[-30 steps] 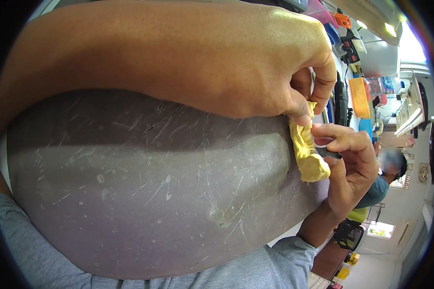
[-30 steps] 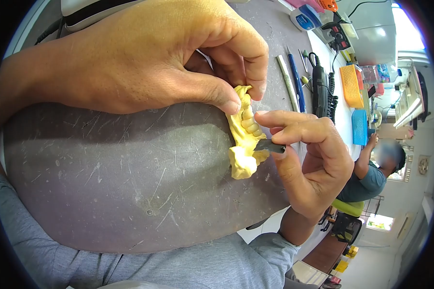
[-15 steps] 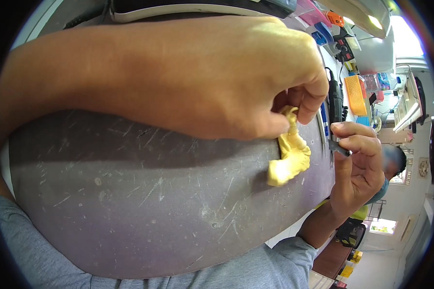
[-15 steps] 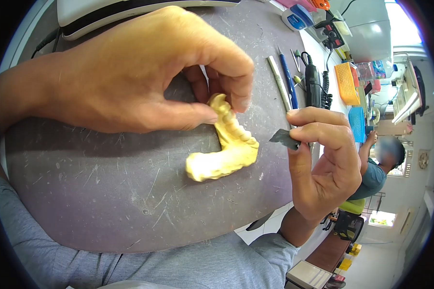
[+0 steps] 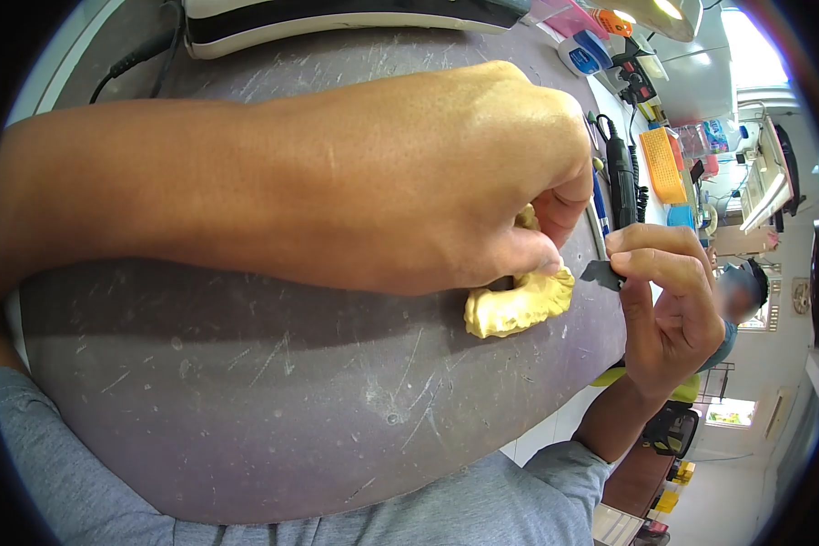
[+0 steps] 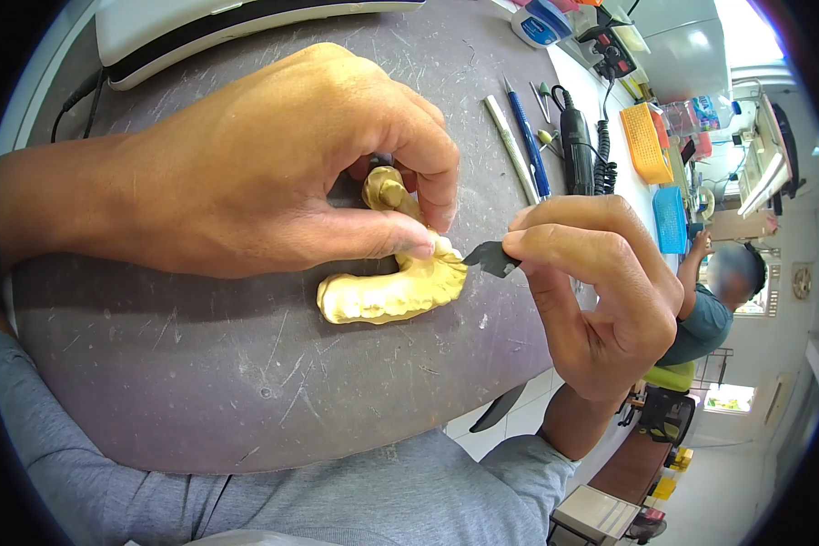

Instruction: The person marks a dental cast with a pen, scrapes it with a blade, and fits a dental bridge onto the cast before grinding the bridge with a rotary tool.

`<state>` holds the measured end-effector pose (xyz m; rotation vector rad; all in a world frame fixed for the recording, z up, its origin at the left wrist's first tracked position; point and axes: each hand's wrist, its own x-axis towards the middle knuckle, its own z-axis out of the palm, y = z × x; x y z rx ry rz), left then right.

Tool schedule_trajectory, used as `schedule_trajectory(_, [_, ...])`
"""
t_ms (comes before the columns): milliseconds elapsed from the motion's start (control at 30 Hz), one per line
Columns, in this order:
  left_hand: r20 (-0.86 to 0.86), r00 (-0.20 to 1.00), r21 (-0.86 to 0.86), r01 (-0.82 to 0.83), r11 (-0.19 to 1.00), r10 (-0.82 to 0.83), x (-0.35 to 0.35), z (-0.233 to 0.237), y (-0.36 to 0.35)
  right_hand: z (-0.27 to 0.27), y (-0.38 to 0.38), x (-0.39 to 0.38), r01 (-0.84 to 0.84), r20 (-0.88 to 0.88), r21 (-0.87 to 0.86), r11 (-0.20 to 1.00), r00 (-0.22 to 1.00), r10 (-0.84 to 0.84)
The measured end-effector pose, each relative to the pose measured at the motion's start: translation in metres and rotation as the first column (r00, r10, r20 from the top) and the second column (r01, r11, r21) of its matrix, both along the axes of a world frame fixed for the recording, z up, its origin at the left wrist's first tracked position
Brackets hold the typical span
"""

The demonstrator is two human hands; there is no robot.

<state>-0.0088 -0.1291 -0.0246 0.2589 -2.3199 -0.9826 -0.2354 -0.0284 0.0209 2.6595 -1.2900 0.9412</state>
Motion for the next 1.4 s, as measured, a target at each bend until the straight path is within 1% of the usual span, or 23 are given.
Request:
schedule_trajectory(33, [-0.002, 1.000, 0.001, 0.000, 1.000, 0.000, -0.0006, -0.0006, 0.0000, 0.0014, -0.0012, 0.0014, -0.012, -0.049, -0.013, 1.000, 0.999, 0.011])
schedule_trajectory(233, [-0.014, 1.000, 0.010, -0.001, 1.000, 0.001, -0.0028, -0.0027, -0.0005, 0.0018, -0.0059, 0.0032, -0.030, -0.089, 0.013, 0.999, 0.996, 0.031])
schedule_trajectory(300, [-0.025, 1.000, 0.031, 0.018, 0.999, -0.017, -0.0031, -0.0039, -0.0010, 0.0005, -0.0068, 0.0028, -0.037, -0.087, 0.016, 0.999, 0.995, 0.038])
schedule_trajectory(500, [0.006, 1.000, 0.063, 0.004, 0.998, -0.004, -0.0033, -0.0013, 0.0000, -0.0015, -0.0090, 0.0000, -0.053, -0.074, 0.027, 0.998, 0.996, 0.055])
schedule_trajectory(633, [0.001, 1.000, 0.038, -0.002, 0.999, 0.002, -0.0010, 0.0008, 0.0009, -0.0018, -0.0082, 0.0000, -0.054, -0.078, 0.031, 0.998, 0.995, 0.056])
schedule_trajectory(700, [0.074, 0.997, 0.125, -0.004, 0.992, -0.005, 0.0001, 0.0053, 0.0027, -0.0022, -0.0084, 0.0000, -0.057, -0.074, 0.033, 0.998, 0.996, 0.059])
schedule_trajectory(833, [0.037, 0.999, 0.083, -0.017, 0.996, 0.014, 0.0013, 0.0016, 0.0022, -0.0019, -0.0082, 0.0015, -0.054, -0.070, 0.035, 0.998, 0.996, 0.057])
schedule_trajectory(900, [0.054, 0.998, 0.153, 0.021, 0.988, -0.029, 0.0005, 0.0042, 0.0020, -0.0016, -0.0085, 0.0009, -0.056, -0.068, 0.036, 0.998, 0.996, 0.058])
schedule_trajectory(1033, [0.052, 0.998, 0.154, 0.011, 0.988, -0.020, -0.0003, 0.0030, 0.0019, -0.0011, -0.0090, 0.0005, -0.061, -0.084, 0.036, 0.997, 0.994, 0.064])
schedule_trajectory(1100, [0.017, 1.000, 0.131, 0.013, 0.991, -0.016, -0.0014, 0.0008, 0.0015, -0.0017, -0.0090, -0.0002, -0.063, -0.079, 0.039, 0.997, 0.995, 0.066])
schedule_trajectory(1400, [0.031, 0.999, 0.126, 0.007, 0.992, -0.011, -0.0020, 0.0006, 0.0007, -0.0039, -0.0098, -0.0025, -0.074, -0.058, 0.069, 0.995, 0.995, 0.078])
